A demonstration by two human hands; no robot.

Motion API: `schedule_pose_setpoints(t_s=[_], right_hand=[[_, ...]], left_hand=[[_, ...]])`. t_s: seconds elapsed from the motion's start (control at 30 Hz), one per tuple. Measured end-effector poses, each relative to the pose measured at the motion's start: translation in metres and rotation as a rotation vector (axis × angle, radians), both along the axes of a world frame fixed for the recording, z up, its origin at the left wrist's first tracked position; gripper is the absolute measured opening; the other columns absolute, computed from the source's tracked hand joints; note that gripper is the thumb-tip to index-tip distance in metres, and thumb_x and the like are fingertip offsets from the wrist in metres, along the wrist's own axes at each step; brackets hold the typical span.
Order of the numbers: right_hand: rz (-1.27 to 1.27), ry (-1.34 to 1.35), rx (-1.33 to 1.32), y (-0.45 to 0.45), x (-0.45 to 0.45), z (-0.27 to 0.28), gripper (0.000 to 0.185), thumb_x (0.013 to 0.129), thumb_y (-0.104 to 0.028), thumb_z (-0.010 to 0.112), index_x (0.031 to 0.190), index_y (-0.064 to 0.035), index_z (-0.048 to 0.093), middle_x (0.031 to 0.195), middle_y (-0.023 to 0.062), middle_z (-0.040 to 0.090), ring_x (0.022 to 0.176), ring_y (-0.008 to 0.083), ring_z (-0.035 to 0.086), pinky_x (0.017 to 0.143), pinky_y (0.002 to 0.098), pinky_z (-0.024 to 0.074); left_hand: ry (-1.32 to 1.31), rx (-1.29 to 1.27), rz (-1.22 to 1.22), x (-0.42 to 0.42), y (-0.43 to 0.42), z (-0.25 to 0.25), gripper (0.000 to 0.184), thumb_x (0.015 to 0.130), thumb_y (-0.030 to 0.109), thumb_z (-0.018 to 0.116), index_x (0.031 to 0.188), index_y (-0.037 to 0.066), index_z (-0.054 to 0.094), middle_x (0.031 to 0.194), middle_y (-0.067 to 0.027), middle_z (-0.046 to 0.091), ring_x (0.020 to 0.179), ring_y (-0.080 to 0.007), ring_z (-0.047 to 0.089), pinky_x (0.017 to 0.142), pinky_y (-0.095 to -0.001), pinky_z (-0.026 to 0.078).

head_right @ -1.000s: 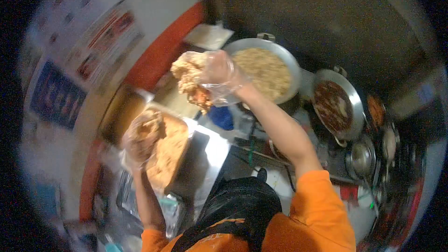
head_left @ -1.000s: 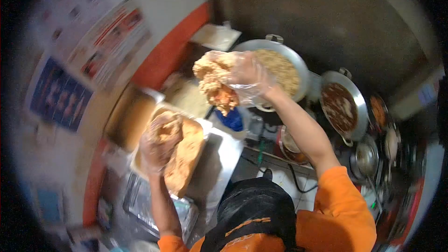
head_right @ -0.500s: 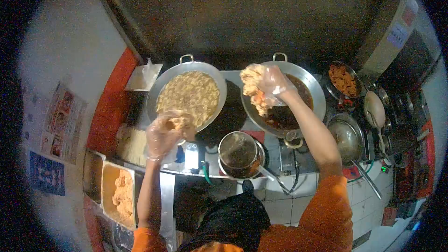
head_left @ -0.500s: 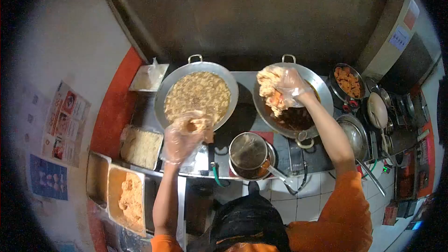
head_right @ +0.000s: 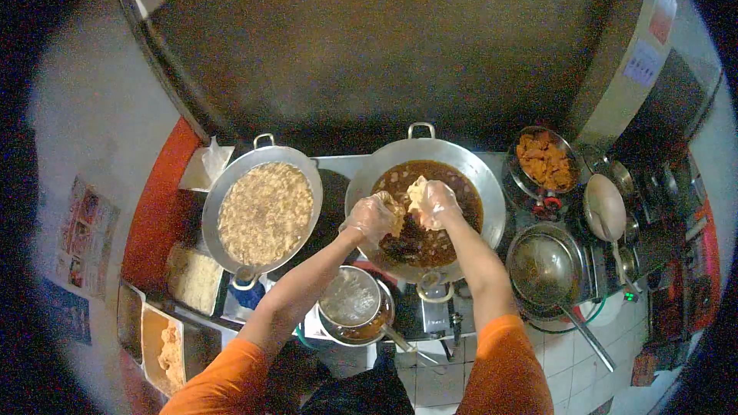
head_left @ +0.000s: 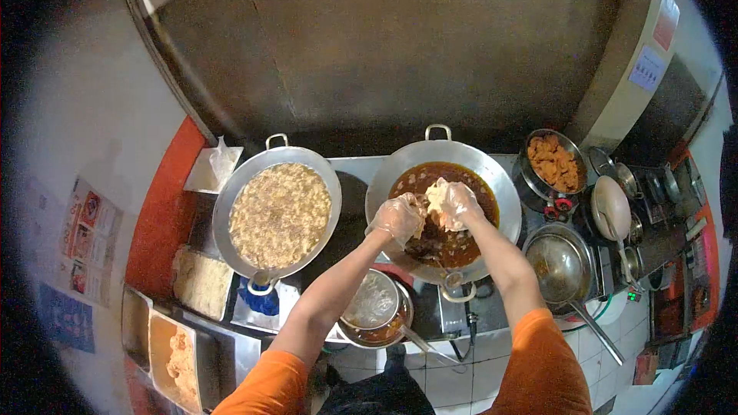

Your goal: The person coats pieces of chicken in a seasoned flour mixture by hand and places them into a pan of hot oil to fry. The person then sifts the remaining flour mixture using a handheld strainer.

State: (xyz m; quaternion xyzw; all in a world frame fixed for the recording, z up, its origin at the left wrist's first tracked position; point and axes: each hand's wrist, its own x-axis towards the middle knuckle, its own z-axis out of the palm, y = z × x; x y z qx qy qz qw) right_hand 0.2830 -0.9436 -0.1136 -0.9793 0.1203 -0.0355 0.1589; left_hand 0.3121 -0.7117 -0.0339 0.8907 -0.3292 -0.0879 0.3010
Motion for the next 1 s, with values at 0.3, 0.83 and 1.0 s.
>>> schedule_pose_setpoints(t_s=[0.3, 0.83, 1.0], right_hand=[[0.04, 0.183, -0.217, -0.042, -0.05, 0.012, 0.021, 0.077, -0.006, 0.057, 0.093, 0.002, 0.068, 0.096, 0.0187, 0.067, 0.094, 0.032, 0.064, 0.088, 0.0405, 0.0495], [-0.062, -0.102, -0.046, -0.012, -0.069, 0.134, 0.02, 0.075, -0.011, 0.065, 0.092, -0.0017, 0.07, 0.086, 0.0185, 0.069, 0.074, 0.0223, 0.067, 0.07, 0.037, 0.0517], [0.024, -0.43, 0.382, 0.156, -0.077, 0.268, 0.028, 0.091, -0.019, 0.062, 0.116, -0.0065, 0.068, 0.093, 0.004, 0.07, 0.075, 0.0097, 0.06, 0.068, 0.0244, 0.0513]], left_hand=[[0.81, -0.602, 0.283, 0.027, -0.035, -0.03, 0.021, 0.084, 0.024, 0.058, 0.095, 0.009, 0.068, 0.078, -0.0125, 0.069, 0.071, -0.0247, 0.067, 0.066, -0.0356, 0.055], [-0.445, 0.045, 0.064, -0.01, 0.333, 0.142, 0.033, 0.076, 0.015, 0.069, 0.109, 0.014, 0.066, 0.115, -0.0161, 0.065, 0.104, -0.0313, 0.064, 0.09, -0.0411, 0.051], [-0.488, -0.11, 0.262, -0.088, 0.529, 0.18, 0.035, 0.075, 0.011, 0.068, 0.11, 0.011, 0.064, 0.112, -0.014, 0.066, 0.102, -0.0315, 0.064, 0.088, -0.0408, 0.051]])
